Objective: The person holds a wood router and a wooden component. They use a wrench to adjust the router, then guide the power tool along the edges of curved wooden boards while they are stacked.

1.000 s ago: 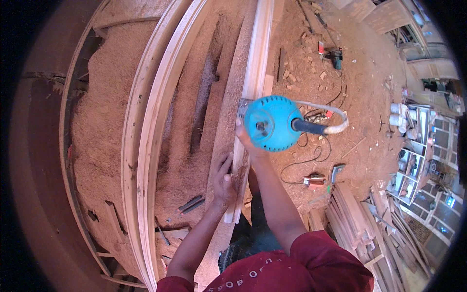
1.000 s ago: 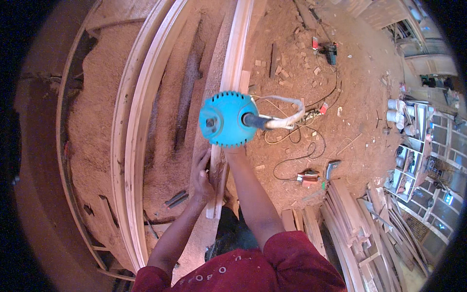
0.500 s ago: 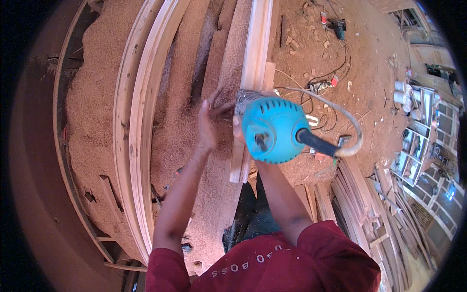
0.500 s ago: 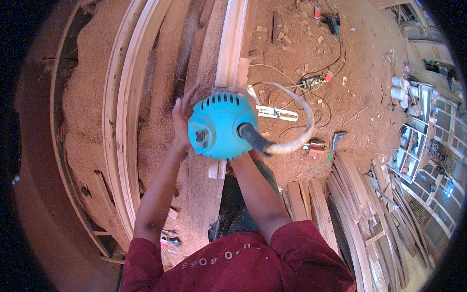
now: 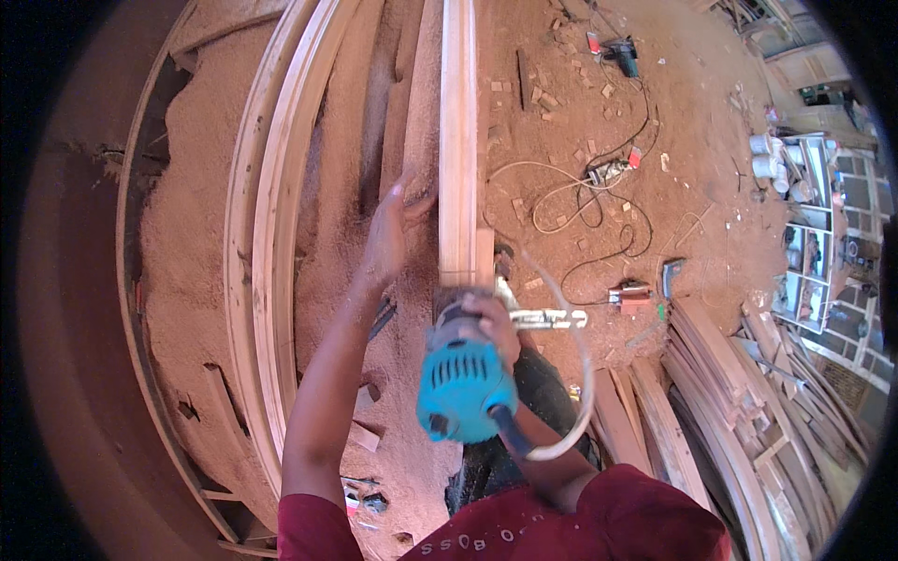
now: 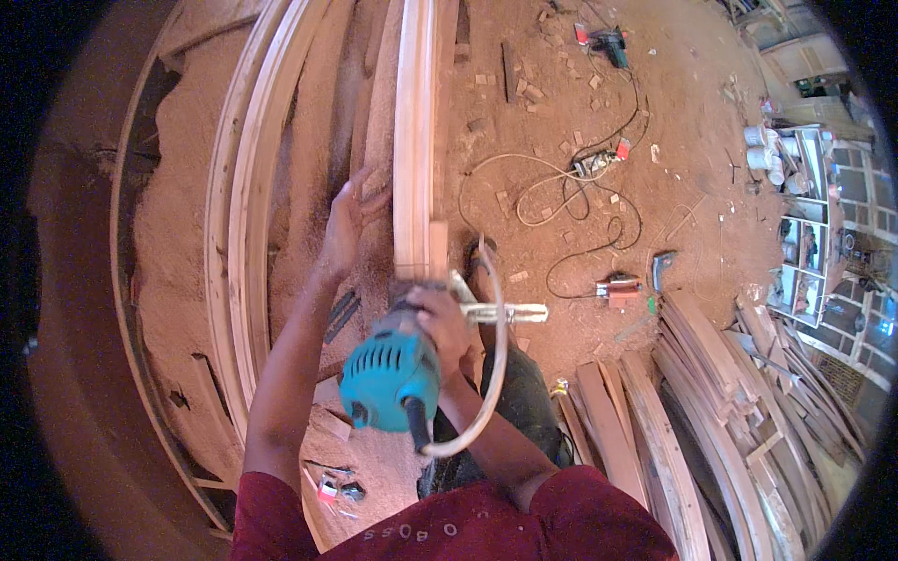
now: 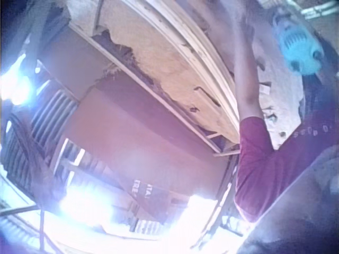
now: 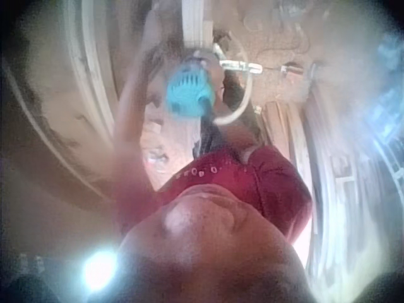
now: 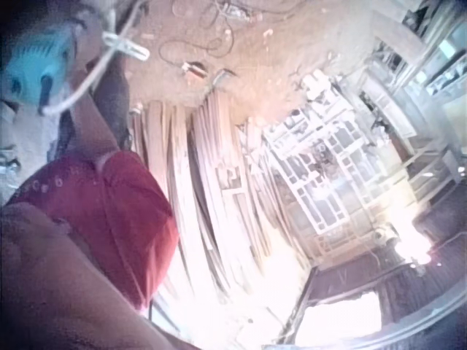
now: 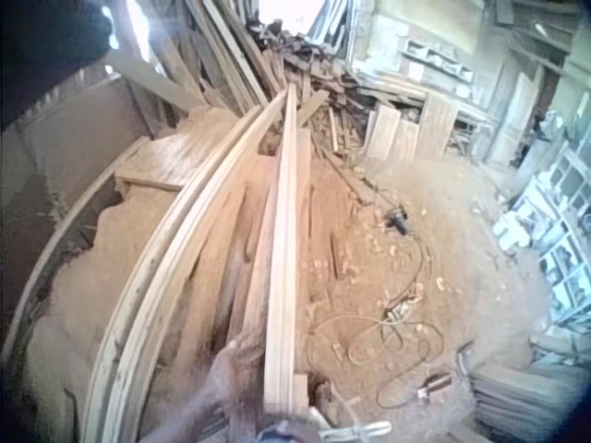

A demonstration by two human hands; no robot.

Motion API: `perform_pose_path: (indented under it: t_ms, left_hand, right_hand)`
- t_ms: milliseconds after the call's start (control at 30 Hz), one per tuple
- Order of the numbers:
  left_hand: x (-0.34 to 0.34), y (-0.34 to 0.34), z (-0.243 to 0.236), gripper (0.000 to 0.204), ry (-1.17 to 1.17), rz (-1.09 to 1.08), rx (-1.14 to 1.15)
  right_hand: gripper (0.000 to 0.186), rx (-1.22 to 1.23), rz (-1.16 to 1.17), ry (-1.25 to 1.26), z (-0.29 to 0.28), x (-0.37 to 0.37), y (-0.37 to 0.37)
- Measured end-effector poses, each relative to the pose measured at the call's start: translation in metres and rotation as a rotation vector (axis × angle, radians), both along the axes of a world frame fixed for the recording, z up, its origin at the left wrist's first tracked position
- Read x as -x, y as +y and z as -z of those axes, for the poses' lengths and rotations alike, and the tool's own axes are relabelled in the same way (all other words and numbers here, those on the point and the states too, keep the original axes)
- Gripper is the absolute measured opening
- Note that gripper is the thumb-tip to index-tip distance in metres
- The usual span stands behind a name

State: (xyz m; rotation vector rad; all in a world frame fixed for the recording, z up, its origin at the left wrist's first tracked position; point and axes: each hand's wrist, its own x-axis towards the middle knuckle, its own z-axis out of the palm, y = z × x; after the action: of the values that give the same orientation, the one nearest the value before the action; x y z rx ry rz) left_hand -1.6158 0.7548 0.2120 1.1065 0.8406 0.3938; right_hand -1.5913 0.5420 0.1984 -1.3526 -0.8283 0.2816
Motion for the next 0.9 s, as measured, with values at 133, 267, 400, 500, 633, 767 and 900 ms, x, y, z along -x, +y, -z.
perform_pose_path:
  t_ms: [133, 267, 400, 500, 633, 767, 900]
  left_hand:
    - [-0.015, -0.002, -0.008, 0.071, 0.165, 0.001, -0.101]
    - [-0.058, 0.0, -0.026, 0.094, 0.435, 0.086, -0.485]
    - [-0.095, -0.004, -0.027, 0.097, 0.573, 0.014, -0.776]
    - [-0.094, -0.01, -0.012, 0.094, 0.618, -0.012, -0.875]
    - [-0.043, -0.052, 0.004, 0.091, 0.634, 0.011, -1.065]
    - [0.06, -0.151, -0.023, 0.089, 0.765, 0.119, -0.857]
    - [0.116, -0.241, -0.055, 0.088, 1.02, 0.164, -0.638]
  right_hand:
    - [0.037, -0.035, 0.011, -0.313, -0.048, 0.006, -0.026]
    - [0.037, -0.009, 0.006, -0.163, -0.062, 0.009, -0.077]
    - [0.043, 0.017, 0.021, -0.059, -0.082, -0.015, -0.099]
    - [0.048, 0.142, 0.07, 0.007, -0.088, -0.053, -0.11]
    - [0.055, 0.343, 0.206, 0.169, -0.087, -0.108, -0.125]
    - [0.061, 0.462, 0.351, 0.281, -0.087, -0.171, -0.128]
    - [0.067, 0.371, 0.495, 0.162, -0.089, -0.244, -0.098]
